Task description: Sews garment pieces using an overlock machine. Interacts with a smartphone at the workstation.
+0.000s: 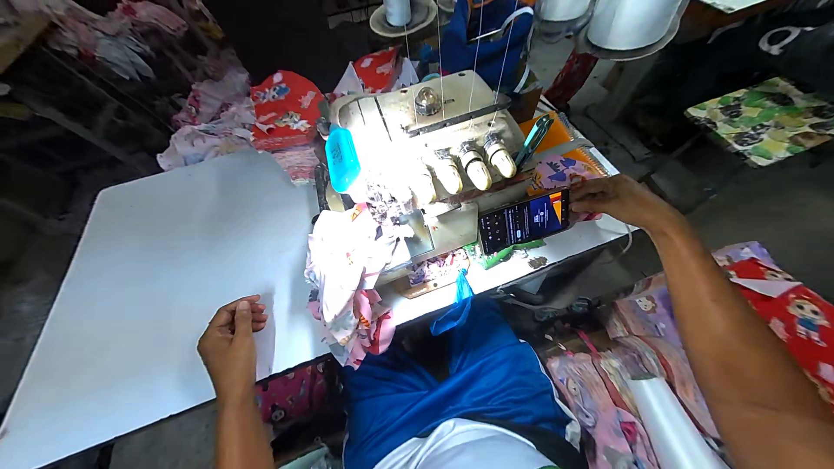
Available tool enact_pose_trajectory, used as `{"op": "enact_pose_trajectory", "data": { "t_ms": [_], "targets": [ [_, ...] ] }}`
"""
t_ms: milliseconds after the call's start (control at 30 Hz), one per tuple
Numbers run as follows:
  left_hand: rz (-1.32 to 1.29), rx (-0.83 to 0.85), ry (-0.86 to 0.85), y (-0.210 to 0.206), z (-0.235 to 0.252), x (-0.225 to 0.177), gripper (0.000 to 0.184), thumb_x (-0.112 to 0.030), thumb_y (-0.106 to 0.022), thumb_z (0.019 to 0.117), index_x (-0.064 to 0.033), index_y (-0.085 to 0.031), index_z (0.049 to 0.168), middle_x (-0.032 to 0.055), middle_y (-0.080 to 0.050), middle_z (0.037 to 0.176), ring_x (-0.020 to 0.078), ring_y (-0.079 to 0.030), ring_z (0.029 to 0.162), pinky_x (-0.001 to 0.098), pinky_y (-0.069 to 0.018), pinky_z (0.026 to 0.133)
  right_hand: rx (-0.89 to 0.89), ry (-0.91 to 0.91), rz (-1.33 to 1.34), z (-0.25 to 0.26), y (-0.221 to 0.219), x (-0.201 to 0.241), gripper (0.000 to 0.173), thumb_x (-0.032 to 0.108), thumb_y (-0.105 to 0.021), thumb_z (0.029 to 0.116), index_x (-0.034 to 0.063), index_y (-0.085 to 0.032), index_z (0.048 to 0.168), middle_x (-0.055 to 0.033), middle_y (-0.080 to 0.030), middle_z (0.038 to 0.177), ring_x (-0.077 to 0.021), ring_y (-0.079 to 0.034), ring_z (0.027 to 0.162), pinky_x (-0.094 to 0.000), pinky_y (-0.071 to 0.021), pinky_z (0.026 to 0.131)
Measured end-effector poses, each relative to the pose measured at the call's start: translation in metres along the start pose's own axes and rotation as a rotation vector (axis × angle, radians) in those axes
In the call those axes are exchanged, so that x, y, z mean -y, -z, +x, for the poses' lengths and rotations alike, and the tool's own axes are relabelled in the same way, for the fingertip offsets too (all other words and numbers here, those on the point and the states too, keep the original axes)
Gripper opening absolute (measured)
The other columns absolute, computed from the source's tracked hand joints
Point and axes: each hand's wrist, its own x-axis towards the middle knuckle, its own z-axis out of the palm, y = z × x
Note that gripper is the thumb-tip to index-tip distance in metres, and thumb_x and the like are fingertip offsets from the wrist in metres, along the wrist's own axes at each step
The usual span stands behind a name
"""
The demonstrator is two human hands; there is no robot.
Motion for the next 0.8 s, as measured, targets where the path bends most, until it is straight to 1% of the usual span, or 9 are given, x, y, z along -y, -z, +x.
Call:
{"op": "enact_pose_trajectory", "data": {
  "t_ms": [167,233,300,367,433,500,567,700,800],
  "targets": [
    [0.014,0.002,-0.002,0.001,0.000,-0.003,0.033,-0.022,-0.045,0.1077,0.0037,-0.065,0.114,0.0007,-0.067,0.092,-0.0031,-0.064,0.076,0.0143,-0.0539,0.070,-0.043,0.027,-0.094,-0.007,-0.004,0.004,0.020,0.006,-0.068,0.0973,-0.0021,-0.071,0.115,-0.0185,-0.070,0.117,-0.0272,-0.068,0.109,-0.0446,-0.0530,0.100],
    [0.014,0.012,-0.010,0.003,-0.001,-0.003,0.034,-0.022,-0.045,0.1076,0.0056,-0.064,0.115,0.0026,-0.067,0.094,-0.0020,-0.064,0.077,0.0159,-0.0543,0.071,-0.219,0.097,-0.181,-0.021,-0.018,0.009,0.025,0.007,-0.068,0.0976,-0.0012,-0.070,0.121,-0.0224,-0.065,0.128,-0.0374,-0.063,0.119,-0.0552,-0.0487,0.104],
    [0.016,0.004,0.004,0.001,-0.001,-0.003,0.034,-0.022,-0.045,0.1077,0.0059,-0.064,0.115,0.0034,-0.068,0.094,-0.0014,-0.065,0.077,0.0164,-0.0548,0.072,-0.446,0.152,-0.219,-0.038,-0.034,0.016,0.024,0.008,-0.067,0.0984,-0.0015,-0.069,0.120,-0.0244,-0.064,0.127,-0.0401,-0.062,0.118,-0.0572,-0.0489,0.102],
    [0.006,-0.009,0.033,0.000,-0.001,-0.006,0.033,-0.021,-0.045,0.1078,0.0053,-0.063,0.117,0.0033,-0.067,0.093,-0.0014,-0.065,0.076,0.0167,-0.0549,0.073,-0.593,0.174,-0.182,-0.055,-0.054,0.020,0.023,0.014,-0.065,0.1005,-0.0048,-0.071,0.114,-0.0254,-0.067,0.116,-0.0358,-0.067,0.105,-0.0516,-0.0543,0.095],
    [-0.025,-0.005,0.075,0.001,0.000,-0.013,0.031,-0.020,-0.047,0.1079,0.0047,-0.063,0.119,0.0044,-0.067,0.096,0.0002,-0.065,0.078,0.0194,-0.0556,0.074,-0.590,0.210,-0.072,-0.071,-0.076,0.030,0.030,0.019,-0.061,0.1025,-0.0086,-0.070,0.109,-0.0229,-0.070,0.099,-0.0244,-0.068,0.086,-0.0390,-0.0570,0.082],
    [-0.072,0.035,0.108,0.006,0.005,-0.023,0.031,-0.020,-0.048,0.1086,0.0038,-0.061,0.124,0.0075,-0.067,0.105,0.0040,-0.065,0.084,0.0243,-0.0561,0.078,-0.480,0.246,0.052,-0.085,-0.096,0.043,0.033,0.021,-0.057,0.1040,-0.0088,-0.070,0.106,-0.0112,-0.070,0.085,-0.0055,-0.064,0.072,-0.0218,-0.0554,0.072],
    [-0.090,0.079,0.055,0.009,0.018,-0.036,0.031,-0.019,-0.048,0.1086,0.0039,-0.060,0.126,0.0100,-0.066,0.112,0.0065,-0.066,0.091,0.0281,-0.0561,0.083,-0.372,0.268,0.163,-0.092,-0.115,0.051,0.030,0.018,-0.053,0.1040,-0.0072,-0.070,0.106,-0.0003,-0.068,0.079,0.0048,-0.060,0.067,-0.0131,-0.0525,0.068],
    [-0.072,0.170,-0.177,-0.002,0.050,-0.104,0.028,-0.013,-0.050,0.1061,0.0058,-0.064,0.122,0.0120,-0.069,0.114,0.0106,-0.067,0.099,0.0312,-0.0564,0.088,-0.227,0.287,0.231,-0.095,-0.149,0.058,0.029,0.020,-0.054,0.1037,-0.0029,-0.072,0.108,0.0060,-0.069,0.079,0.0078,-0.061,0.069,-0.0104,-0.0530,0.069],
    [-0.014,0.324,-0.498,-0.021,0.065,-0.157,0.023,-0.011,-0.055,0.1034,0.0014,-0.071,0.114,0.0118,-0.070,0.112,0.0149,-0.067,0.104,0.0327,-0.0553,0.094,-0.154,0.312,0.215,-0.095,-0.171,0.067,0.028,0.022,-0.056,0.1028,0.0019,-0.075,0.106,0.0043,-0.072,0.083,0.0047,-0.065,0.073,-0.0133,-0.0555,0.072]
  ]
}}
